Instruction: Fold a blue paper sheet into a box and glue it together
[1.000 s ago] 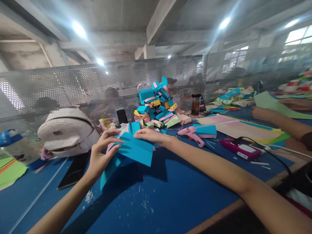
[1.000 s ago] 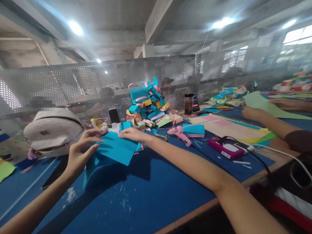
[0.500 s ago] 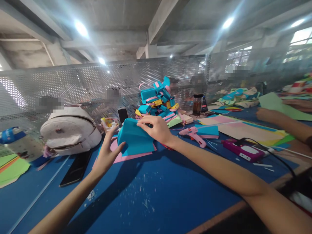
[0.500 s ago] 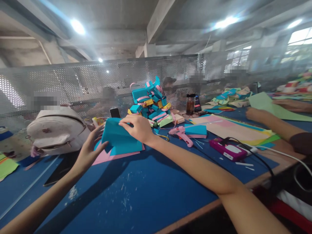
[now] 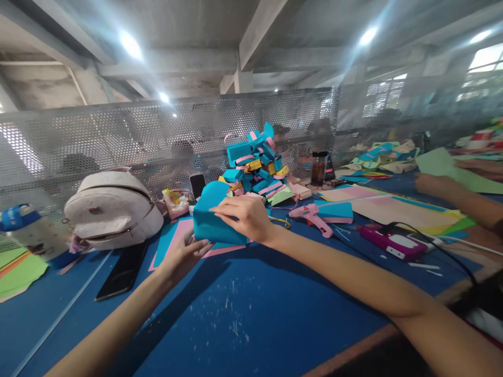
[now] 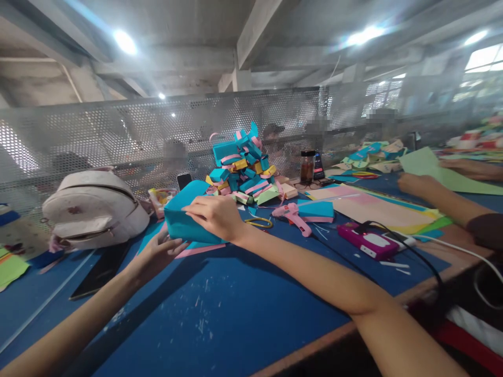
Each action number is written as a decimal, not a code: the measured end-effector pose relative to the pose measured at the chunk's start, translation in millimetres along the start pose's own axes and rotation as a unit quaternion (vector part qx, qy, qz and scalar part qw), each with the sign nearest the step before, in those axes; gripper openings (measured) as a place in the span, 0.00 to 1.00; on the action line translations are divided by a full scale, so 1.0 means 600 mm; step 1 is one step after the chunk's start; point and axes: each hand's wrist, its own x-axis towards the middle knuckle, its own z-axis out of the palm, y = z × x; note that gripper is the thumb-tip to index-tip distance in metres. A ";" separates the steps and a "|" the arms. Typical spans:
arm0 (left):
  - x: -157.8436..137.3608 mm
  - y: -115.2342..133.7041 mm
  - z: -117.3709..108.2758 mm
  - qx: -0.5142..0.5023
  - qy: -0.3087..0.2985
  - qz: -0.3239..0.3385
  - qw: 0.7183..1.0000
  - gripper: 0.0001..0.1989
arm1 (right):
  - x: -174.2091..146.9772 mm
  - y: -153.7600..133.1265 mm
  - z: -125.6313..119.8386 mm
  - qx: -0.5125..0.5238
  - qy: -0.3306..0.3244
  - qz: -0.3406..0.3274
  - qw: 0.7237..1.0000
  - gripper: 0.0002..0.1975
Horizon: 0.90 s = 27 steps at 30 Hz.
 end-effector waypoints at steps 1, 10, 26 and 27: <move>0.001 -0.001 -0.002 -0.009 -0.009 -0.008 1.000 0.22 | 0.000 0.001 0.000 -0.003 -0.001 0.001 1.000 0.15; 0.008 0.004 -0.021 -0.039 -0.079 -0.071 0.994 0.32 | 0.001 0.007 0.004 -0.034 -0.034 -0.057 0.997 0.15; 0.002 0.035 -0.009 0.089 0.067 0.029 0.993 0.20 | -0.002 0.008 0.014 -0.058 -0.060 -0.183 0.980 0.14; 0.001 0.036 -0.008 0.073 0.073 0.024 0.994 0.20 | -0.002 0.008 0.015 -0.058 -0.058 -0.186 0.979 0.13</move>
